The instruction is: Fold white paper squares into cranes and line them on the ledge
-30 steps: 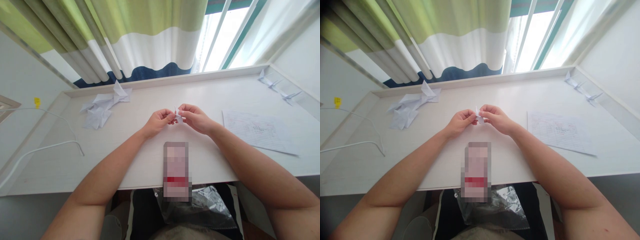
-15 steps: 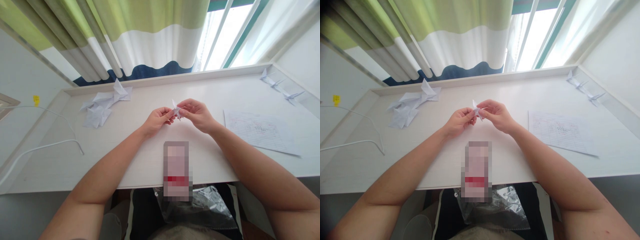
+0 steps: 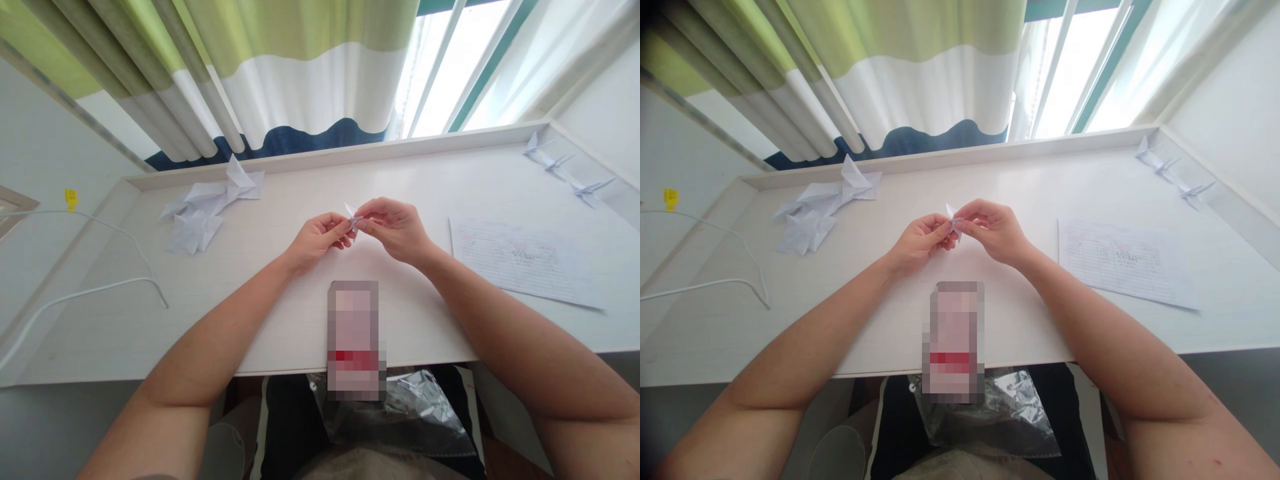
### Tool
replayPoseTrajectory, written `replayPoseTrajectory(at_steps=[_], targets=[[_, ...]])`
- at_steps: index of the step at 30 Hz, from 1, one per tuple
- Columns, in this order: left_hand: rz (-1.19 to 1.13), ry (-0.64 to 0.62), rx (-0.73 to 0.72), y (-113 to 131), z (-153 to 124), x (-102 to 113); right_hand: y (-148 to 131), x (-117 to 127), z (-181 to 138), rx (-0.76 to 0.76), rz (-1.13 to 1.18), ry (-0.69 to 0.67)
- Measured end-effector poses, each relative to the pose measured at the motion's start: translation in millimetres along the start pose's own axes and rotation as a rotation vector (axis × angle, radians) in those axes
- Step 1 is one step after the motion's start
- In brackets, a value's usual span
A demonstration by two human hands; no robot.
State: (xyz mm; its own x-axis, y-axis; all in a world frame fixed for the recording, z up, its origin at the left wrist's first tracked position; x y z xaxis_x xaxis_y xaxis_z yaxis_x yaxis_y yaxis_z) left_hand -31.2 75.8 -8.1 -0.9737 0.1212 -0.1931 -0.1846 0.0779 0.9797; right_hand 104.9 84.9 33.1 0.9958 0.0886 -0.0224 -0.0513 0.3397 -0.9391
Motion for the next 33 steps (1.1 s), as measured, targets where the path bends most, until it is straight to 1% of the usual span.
replayPoseTrajectory(at_steps=[4, 8, 15, 22, 25, 28, 33], targets=[[-0.023, 0.077, -0.037, 2.5, 3.7, 8.7, 2.9, 4.7, 1.8, 0.011, -0.023, 0.024], [-0.019, 0.122, -0.078, 3.8, 6.9, 13.6, -0.6, 3.9, 1.7, 0.034, -0.010, 0.018], [-0.032, 0.086, -0.052, -0.1, 7.5, 9.9, -3.1, 1.7, 0.0, 0.049, -0.049, 0.011], [0.087, 0.033, -0.101, 4.9, 3.5, 5.0, -0.6, 3.3, 0.7, 0.035, -0.056, 0.020], [0.113, 0.044, -0.097, 5.7, 3.3, 7.3, -1.7, 1.7, -0.3, 0.051, -0.057, -0.007], [0.160, 0.070, -0.054, 2.5, 3.1, 11.5, -1.5, 0.7, -1.2, 0.076, -0.101, -0.033], [0.172, 0.116, -0.036, 3.3, 1.8, 15.4, -9.0, 2.2, -1.8, 0.176, -0.148, -0.047]])
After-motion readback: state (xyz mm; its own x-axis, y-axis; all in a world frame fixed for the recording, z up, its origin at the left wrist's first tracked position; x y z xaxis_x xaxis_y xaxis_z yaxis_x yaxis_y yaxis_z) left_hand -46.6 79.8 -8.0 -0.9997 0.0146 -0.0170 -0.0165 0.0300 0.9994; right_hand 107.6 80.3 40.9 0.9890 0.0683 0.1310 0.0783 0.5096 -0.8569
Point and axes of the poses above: each hand's wrist, its own z-axis towards the middle knuckle, its own x-axis out of the back of the hand, y = z × x, the point moved 10 cm from there along z, towards the middle knuckle, and after that the axes turned 15 degrees about y, right-handed, at the moved point
